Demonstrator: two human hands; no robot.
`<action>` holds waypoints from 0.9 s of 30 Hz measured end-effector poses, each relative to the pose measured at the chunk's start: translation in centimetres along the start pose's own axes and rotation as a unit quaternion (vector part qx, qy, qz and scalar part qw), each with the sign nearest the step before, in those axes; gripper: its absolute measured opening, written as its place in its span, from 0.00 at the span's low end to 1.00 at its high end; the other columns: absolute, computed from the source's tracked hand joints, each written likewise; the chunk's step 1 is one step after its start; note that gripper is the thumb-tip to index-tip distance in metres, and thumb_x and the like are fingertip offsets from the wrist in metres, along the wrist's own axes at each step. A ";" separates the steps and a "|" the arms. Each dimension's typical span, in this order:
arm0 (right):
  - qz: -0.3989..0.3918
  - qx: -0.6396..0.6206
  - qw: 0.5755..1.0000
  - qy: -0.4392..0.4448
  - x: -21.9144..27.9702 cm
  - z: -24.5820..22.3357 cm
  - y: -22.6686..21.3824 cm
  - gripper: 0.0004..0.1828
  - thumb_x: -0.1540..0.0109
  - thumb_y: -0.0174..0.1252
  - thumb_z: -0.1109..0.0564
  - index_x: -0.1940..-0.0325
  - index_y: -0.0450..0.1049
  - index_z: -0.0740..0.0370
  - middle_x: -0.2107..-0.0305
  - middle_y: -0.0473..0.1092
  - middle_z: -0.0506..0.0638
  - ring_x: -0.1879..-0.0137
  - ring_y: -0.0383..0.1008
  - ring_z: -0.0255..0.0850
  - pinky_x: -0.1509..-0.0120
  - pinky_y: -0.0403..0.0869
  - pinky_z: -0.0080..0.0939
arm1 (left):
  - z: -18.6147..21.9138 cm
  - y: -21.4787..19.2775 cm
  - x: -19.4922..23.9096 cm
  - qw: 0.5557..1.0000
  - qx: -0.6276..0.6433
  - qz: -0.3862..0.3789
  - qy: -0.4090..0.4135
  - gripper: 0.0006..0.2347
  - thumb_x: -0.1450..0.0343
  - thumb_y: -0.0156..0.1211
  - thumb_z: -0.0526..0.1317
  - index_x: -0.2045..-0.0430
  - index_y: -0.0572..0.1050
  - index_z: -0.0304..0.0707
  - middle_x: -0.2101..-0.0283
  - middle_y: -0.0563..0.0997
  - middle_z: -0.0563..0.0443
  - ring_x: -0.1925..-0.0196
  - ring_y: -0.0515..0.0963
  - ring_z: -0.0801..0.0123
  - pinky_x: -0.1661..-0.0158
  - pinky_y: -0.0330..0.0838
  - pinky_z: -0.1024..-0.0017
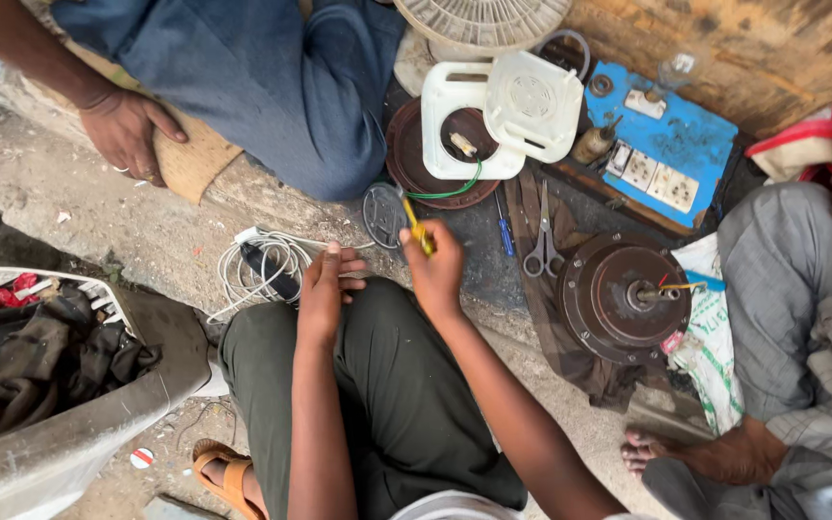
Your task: The person sits on the ground and uses a screwdriver to tighten screws on a small electrical component. They manipulate wires and adjust the component while a coworker works on a larger motor part nearby.
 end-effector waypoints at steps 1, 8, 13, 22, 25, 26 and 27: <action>0.000 0.040 0.997 -0.067 0.6 -1.6 -0.5 0.07 0.35 0.66 0.60 0.59 0.74 0.64 0.69 0.70 0.51 0.65 0.69 0.40 0.60 0.68 0.41 | 0.6 0.3 0.2 0.999 0.035 -0.013 -0.007 0.25 0.23 0.41 0.58 0.50 0.76 0.37 0.56 0.85 0.48 0.65 0.81 0.73 0.65 0.71 0.75; -0.070 0.083 0.906 -0.408 3.2 -11.2 -1.5 0.20 0.45 0.69 0.68 0.49 0.77 0.60 0.54 0.75 0.51 0.53 0.80 0.49 0.50 0.78 0.46 | 4.8 0.5 4.9 0.914 0.392 -0.091 0.052 0.27 0.22 0.40 0.61 0.41 0.68 0.37 0.49 0.79 0.45 0.52 0.81 0.60 0.50 0.78 0.59; -0.085 0.012 0.900 -0.428 4.2 -15.1 -1.1 0.18 0.41 0.68 0.67 0.48 0.77 0.59 0.54 0.75 0.52 0.52 0.80 0.46 0.49 0.78 0.43 | 8.1 -1.5 8.1 0.867 0.465 -0.100 0.147 0.28 0.21 0.39 0.61 0.40 0.69 0.34 0.47 0.80 0.36 0.49 0.83 0.51 0.51 0.79 0.56; -0.146 -0.272 0.937 -0.163 4.2 -22.0 3.4 0.19 0.32 0.54 0.54 0.40 0.66 0.65 0.61 0.67 0.48 0.60 0.65 0.31 0.58 0.66 0.31 | 17.9 -8.9 8.5 0.837 0.458 -0.134 0.267 0.25 0.22 0.40 0.59 0.41 0.69 0.37 0.46 0.80 0.39 0.48 0.83 0.43 0.58 0.82 0.52; -0.127 -0.357 0.920 -0.095 3.4 -22.5 5.1 0.16 0.33 0.55 0.55 0.44 0.64 0.63 0.63 0.68 0.50 0.66 0.61 0.29 0.65 0.62 0.29 | 19.0 -9.8 7.7 0.832 0.454 -0.163 0.274 0.25 0.21 0.40 0.59 0.41 0.69 0.38 0.45 0.80 0.38 0.47 0.83 0.42 0.57 0.81 0.51; -0.110 -0.368 0.920 -0.083 2.7 -22.4 5.6 0.14 0.33 0.56 0.56 0.46 0.64 0.63 0.64 0.68 0.51 0.69 0.60 0.29 0.67 0.60 0.28 | 19.1 -10.0 7.3 0.826 0.460 -0.178 0.272 0.25 0.22 0.40 0.59 0.40 0.68 0.40 0.45 0.80 0.38 0.48 0.83 0.43 0.58 0.82 0.51; -0.086 -0.368 0.922 -0.089 2.3 -22.2 5.9 0.13 0.32 0.56 0.57 0.46 0.65 0.65 0.64 0.69 0.52 0.68 0.61 0.30 0.65 0.61 0.29 | 18.9 -10.3 7.0 0.821 0.469 -0.188 0.266 0.25 0.23 0.40 0.59 0.40 0.68 0.42 0.45 0.80 0.38 0.49 0.83 0.44 0.59 0.82 0.51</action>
Point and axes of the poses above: each hand's wrist, its own x-axis away from the middle knuckle, its own y-axis out of the palm, z = x × y, the point moved 3 cm from there along -x, towards the middle knuckle
